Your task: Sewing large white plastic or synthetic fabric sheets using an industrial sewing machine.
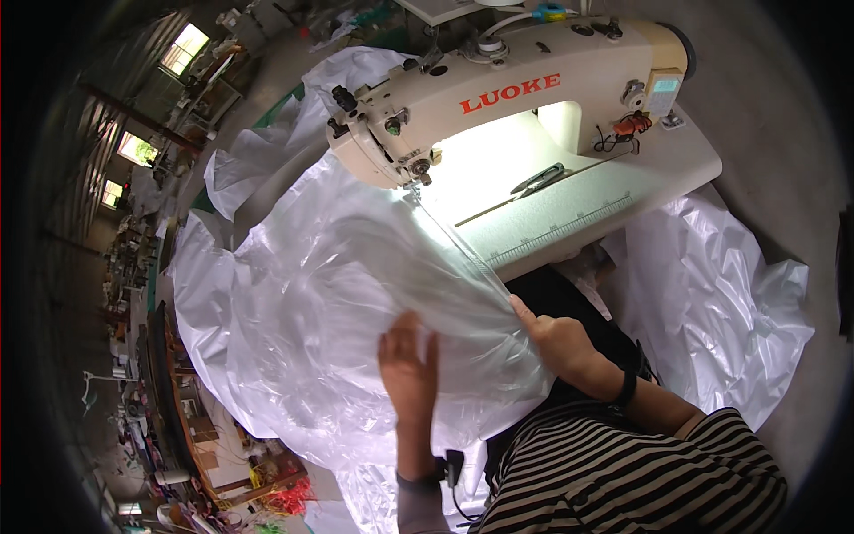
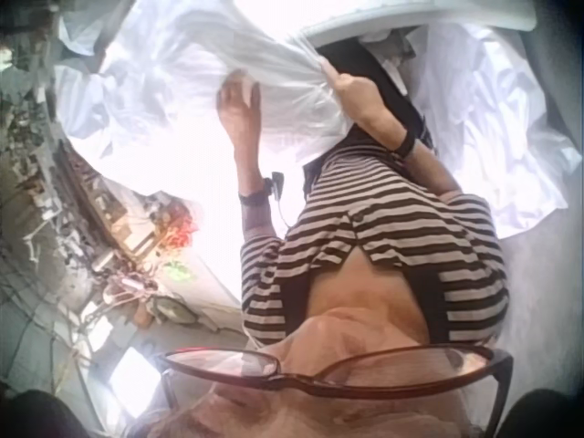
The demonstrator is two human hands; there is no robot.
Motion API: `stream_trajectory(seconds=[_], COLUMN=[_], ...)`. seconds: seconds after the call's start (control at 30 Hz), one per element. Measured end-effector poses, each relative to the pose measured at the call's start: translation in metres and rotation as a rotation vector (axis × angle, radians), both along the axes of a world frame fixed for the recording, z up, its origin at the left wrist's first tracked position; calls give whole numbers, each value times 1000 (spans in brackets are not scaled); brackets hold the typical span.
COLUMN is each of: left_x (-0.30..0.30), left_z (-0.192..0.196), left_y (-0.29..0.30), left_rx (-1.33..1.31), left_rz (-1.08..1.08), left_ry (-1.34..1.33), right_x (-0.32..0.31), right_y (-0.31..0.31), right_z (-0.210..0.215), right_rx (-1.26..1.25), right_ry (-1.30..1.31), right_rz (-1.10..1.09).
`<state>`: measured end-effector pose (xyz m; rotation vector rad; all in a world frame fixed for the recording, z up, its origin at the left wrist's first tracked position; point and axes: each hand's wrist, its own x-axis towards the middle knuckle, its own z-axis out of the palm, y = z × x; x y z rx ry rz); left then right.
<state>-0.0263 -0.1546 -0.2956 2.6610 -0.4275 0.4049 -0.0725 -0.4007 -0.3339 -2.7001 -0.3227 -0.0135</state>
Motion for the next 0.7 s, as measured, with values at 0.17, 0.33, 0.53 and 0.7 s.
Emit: stream_trajectory(seconds=[0.17, 0.33, 0.53, 0.7], left_x=[51, 86, 154, 200], left_z=[-18, -30, -30, -36], left_y=[55, 87, 103, 106], left_rx=[195, 267, 268, 268], left_rz=[207, 245, 190, 243], left_ry=[158, 213, 196, 195], right_x=[-3, 15, 78, 134], right_y=[25, 58, 71, 69], right_z=[6, 12, 16, 18], right_rx=[-114, -38, 33, 129], right_ry=[29, 70, 33, 85], right_rz=[56, 107, 104, 73])
